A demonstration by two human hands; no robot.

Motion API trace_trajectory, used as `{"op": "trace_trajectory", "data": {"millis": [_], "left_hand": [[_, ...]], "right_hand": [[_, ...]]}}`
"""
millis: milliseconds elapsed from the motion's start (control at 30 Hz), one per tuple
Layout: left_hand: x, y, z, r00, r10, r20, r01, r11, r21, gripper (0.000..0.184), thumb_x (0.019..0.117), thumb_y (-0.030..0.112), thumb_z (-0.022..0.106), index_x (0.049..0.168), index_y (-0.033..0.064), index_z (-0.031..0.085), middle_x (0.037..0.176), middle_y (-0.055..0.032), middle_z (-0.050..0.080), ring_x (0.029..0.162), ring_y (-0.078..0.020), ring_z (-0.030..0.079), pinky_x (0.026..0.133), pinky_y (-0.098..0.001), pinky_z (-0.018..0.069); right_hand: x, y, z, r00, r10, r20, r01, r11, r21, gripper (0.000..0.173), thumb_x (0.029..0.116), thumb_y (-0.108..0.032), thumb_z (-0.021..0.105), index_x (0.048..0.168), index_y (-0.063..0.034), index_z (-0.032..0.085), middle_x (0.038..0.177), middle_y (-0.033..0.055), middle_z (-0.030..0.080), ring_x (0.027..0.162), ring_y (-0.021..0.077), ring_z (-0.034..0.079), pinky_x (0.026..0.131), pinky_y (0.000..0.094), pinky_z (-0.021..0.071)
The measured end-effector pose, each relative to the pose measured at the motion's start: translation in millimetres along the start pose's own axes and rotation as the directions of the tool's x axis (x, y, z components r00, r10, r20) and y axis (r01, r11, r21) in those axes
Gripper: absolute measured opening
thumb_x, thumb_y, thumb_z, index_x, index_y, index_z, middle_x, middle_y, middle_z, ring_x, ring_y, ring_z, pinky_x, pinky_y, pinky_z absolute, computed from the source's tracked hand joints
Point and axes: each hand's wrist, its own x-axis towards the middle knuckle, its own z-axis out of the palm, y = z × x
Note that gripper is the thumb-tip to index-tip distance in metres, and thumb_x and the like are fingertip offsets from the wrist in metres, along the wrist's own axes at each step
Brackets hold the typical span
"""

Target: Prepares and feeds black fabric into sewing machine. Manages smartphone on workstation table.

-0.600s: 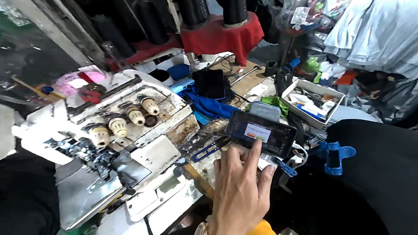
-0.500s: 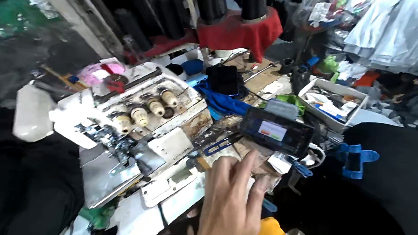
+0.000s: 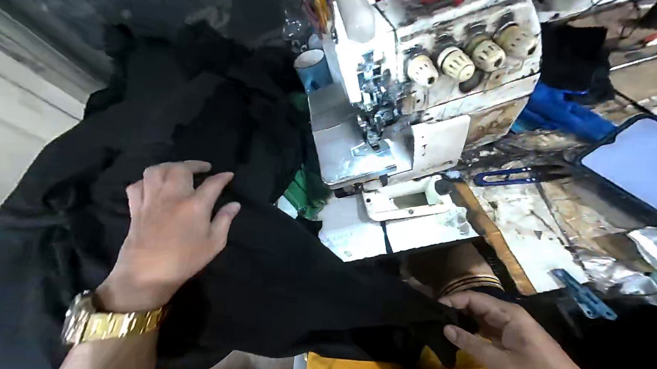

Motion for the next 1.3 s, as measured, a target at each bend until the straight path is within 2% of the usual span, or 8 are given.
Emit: {"op": "trace_trajectory", "data": {"millis": [233,333,500,667,833,1000,1167,1300], "left_hand": [[9.1,-30.5,-13.0,0.998,-0.018,-0.056,0.024,0.993,0.117,0.026,0.0993,0.026,0.063,0.118,0.0101,0.071,0.142,-0.0292,0.048,0.128,-0.0615,0.039,0.091,-0.0805,0.0333],[8.1,-74.9,-29.2,0.994,0.013,-0.107,-0.006,0.998,0.063,0.035,0.1030,0.033,0.051,0.116,0.0060,0.069,0.128,-0.0265,0.061,0.121,-0.0531,0.055,0.094,-0.0760,0.0418],[17.1,-140.6,-39.0,0.909,-0.171,-0.380,0.064,0.958,-0.279,0.042,0.1083,0.026,0.044,0.118,-0.0135,0.057,0.115,-0.0306,0.062,0.109,-0.0331,0.061,0.099,-0.0458,0.0470],[45.6,-138.2,-8.8,0.954,-0.211,-0.211,0.212,0.977,-0.017,0.031,0.1055,0.024,0.052,0.120,0.0000,0.065,0.117,-0.0332,0.063,0.111,-0.0569,0.060,0.090,-0.0797,0.0430],[36.1,-11.5,-40.6,0.958,-0.119,-0.260,0.100,0.991,-0.084,0.041,0.1060,0.030,0.050,0.134,0.0019,0.061,0.132,-0.0301,0.058,0.124,-0.0498,0.055,0.102,-0.0690,0.0427],[22.3,159.8,14.7,0.942,0.254,-0.219,-0.330,0.814,-0.478,0.024,0.1021,0.040,0.059,0.112,0.0278,0.077,0.107,0.0101,0.071,0.107,-0.0095,0.064,0.097,-0.0459,0.0463],[27.9,186.8,56.2,0.929,0.322,-0.183,-0.368,0.757,-0.539,0.021,0.1026,0.040,0.060,0.109,0.0308,0.077,0.100,0.0119,0.068,0.098,-0.0053,0.061,0.090,-0.0355,0.0478],[27.2,182.1,49.4,0.920,0.333,-0.208,-0.391,0.725,-0.567,0.016,0.1023,0.034,0.061,0.103,0.0269,0.076,0.106,0.0102,0.068,0.106,-0.0071,0.061,0.093,-0.0356,0.0492]], "right_hand": [[-0.2,-29.4,-7.4,0.989,-0.108,-0.105,0.087,0.979,-0.185,0.027,0.0950,-0.030,0.072,0.119,-0.0176,0.075,0.103,-0.0030,0.076,0.089,0.0114,0.073,0.076,0.0303,0.0642],[7.7,-44.6,-13.6,0.979,-0.171,-0.113,0.139,0.959,-0.246,0.031,0.0972,-0.031,0.070,0.126,-0.0215,0.072,0.110,-0.0048,0.075,0.093,0.0108,0.072,0.077,0.0295,0.0644],[41.4,-68.1,-18.2,0.966,-0.231,-0.113,0.226,0.973,-0.055,0.034,0.0946,-0.020,0.073,0.128,-0.0155,0.069,0.114,0.0049,0.073,0.094,0.0215,0.073,0.078,0.0367,0.0655],[90.7,-61.9,-2.3,0.963,-0.140,-0.231,0.141,0.990,-0.014,0.028,0.0916,-0.025,0.079,0.119,-0.0192,0.073,0.098,0.0035,0.077,0.082,0.0198,0.074,0.072,0.0358,0.0657],[94.5,-61.2,-5.8,0.976,-0.149,-0.160,0.146,0.989,-0.028,0.033,0.0972,-0.024,0.072,0.130,-0.0222,0.068,0.104,0.0014,0.075,0.083,0.0167,0.073,0.073,0.0333,0.0638],[94.0,-67.2,-9.4,0.979,-0.123,-0.162,0.132,0.990,0.043,0.035,0.0939,-0.022,0.076,0.128,-0.0206,0.067,0.098,0.0050,0.076,0.081,0.0204,0.074,0.071,0.0346,0.0644],[77.3,-73.4,-25.8,0.998,-0.047,-0.046,0.056,0.972,0.229,0.044,0.1006,-0.012,0.063,0.144,-0.0188,0.058,0.110,0.0138,0.074,0.091,0.0255,0.074,0.082,0.0373,0.0630],[79.3,-68.3,-25.8,0.991,-0.036,-0.131,0.065,0.974,0.219,0.039,0.0982,-0.017,0.069,0.137,-0.0215,0.065,0.096,0.0111,0.075,0.078,0.0220,0.072,0.073,0.0349,0.0621]]}}
